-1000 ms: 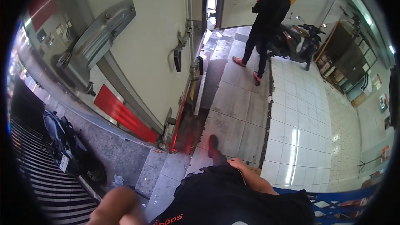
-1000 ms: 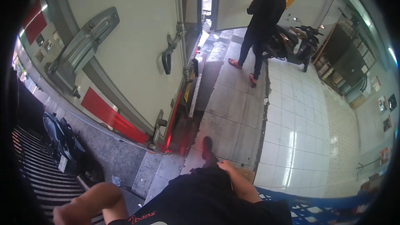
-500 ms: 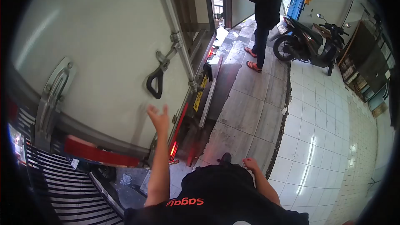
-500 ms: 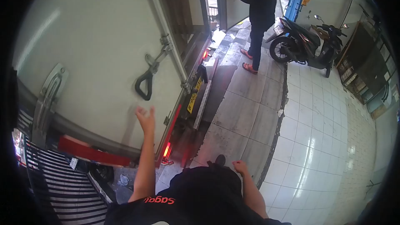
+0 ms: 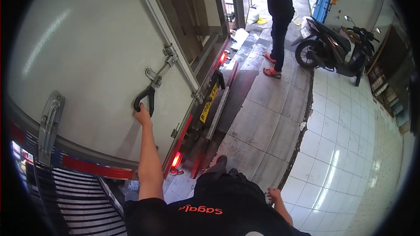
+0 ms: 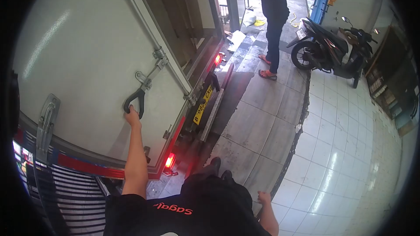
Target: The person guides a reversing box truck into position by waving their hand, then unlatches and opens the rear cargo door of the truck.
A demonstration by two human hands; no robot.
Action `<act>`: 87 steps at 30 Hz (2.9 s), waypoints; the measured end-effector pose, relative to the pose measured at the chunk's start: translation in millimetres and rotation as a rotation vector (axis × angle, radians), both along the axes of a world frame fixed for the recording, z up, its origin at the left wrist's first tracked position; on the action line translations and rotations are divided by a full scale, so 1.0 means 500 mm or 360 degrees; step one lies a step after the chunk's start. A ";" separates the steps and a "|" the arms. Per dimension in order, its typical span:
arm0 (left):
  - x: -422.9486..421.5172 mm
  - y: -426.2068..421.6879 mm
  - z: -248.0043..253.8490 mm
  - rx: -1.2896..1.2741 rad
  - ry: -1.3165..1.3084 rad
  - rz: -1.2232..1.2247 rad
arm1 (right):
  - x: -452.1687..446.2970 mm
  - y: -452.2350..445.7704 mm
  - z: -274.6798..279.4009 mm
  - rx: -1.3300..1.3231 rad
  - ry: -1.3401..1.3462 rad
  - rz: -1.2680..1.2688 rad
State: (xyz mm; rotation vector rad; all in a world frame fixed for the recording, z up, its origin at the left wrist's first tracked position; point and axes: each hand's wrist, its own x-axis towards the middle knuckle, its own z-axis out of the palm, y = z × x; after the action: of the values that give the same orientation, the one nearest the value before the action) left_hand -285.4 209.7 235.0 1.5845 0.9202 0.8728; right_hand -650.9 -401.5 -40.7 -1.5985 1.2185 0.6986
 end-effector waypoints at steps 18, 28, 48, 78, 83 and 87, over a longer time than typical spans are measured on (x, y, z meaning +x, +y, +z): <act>0.037 -0.123 -0.005 0.1397 0.0005 0.0925 | 0.448 -0.154 0.037 0.0040 -0.0031 0.0262; 0.306 -0.182 0.001 0.0956 0.0390 0.0800 | 0.770 -0.122 0.128 0.0153 -0.0328 0.0463; 0.302 -0.228 0.115 0.1513 0.1330 0.0344 | 0.913 -0.230 0.092 0.0199 -0.0162 0.0707; 0.212 -0.153 0.211 0.2509 0.1841 -0.0114 | 0.901 -0.330 0.071 0.0057 -0.0110 0.0938; 0.236 -0.131 0.209 0.2266 0.2063 -0.0003 | 0.926 -0.313 0.089 0.0145 -0.0199 0.0943; 0.226 -0.163 0.240 0.2148 0.2077 0.0003 | 0.926 -0.333 0.081 0.0134 -0.0242 0.0918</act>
State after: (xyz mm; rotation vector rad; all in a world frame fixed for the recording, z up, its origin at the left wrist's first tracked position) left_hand -172.2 128.3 355.2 3.5144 1.2156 0.2637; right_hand -187.7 -568.1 -0.3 -1.9086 0.6024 0.9498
